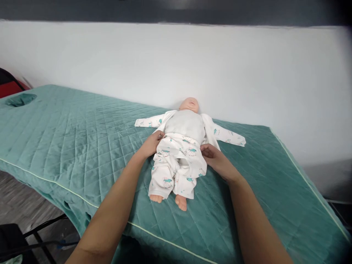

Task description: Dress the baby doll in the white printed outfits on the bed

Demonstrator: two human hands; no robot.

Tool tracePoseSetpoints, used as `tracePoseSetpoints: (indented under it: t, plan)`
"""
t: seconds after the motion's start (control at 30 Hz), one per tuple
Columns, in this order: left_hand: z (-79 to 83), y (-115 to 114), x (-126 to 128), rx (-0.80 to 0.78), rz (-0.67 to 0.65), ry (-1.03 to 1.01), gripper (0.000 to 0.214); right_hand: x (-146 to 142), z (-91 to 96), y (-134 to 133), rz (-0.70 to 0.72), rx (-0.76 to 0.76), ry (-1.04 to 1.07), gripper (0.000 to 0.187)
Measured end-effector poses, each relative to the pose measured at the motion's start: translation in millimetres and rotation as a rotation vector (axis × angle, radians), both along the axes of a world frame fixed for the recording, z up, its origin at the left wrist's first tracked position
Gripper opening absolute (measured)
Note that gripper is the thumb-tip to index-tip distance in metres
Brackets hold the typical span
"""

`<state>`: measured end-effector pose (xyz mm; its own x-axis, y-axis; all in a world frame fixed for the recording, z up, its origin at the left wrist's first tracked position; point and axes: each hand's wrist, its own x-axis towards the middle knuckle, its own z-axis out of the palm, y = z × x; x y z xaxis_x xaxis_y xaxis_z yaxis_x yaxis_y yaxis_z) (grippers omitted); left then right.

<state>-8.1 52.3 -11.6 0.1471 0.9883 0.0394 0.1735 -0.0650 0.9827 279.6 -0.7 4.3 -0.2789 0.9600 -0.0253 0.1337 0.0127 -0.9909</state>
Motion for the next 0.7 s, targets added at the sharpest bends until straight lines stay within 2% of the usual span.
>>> tracePoseSetpoints:
  t: [0.17,0.27,0.33,0.43,0.5,0.63,0.7]
  plan:
    - [-2.2,4.7,-2.4,-0.031,-0.016,0.102,0.026,-4.5,1.5,-0.2,0.019,-0.026,-0.043,0.033]
    - [-6.7,10.1,-1.0,0.036,0.005,0.129,0.016,-6.4,-1.6,2.0,-0.020,-0.003,-0.096,0.032]
    - [-9.6,14.0,0.4,0.067,0.018,0.140,0.011,-6.7,-5.2,4.5,-0.127,0.034,-0.094,0.030]
    - [-12.5,18.4,2.2,0.098,0.027,0.160,0.011,-7.2,-11.0,7.9,-0.410,0.137,-0.049,0.027]
    - [-12.7,19.0,2.9,0.124,0.027,0.166,0.010,-9.1,-14.5,9.3,-0.518,0.189,-0.045,0.024]
    - [-9.8,14.6,3.2,0.161,0.023,0.176,0.008,-14.3,-21.0,11.3,-0.495,0.230,-0.136,0.024]
    - [-6.7,11.9,2.7,0.110,0.015,0.170,0.005,-15.2,-22.8,12.6,-0.441,0.189,-0.160,0.025]
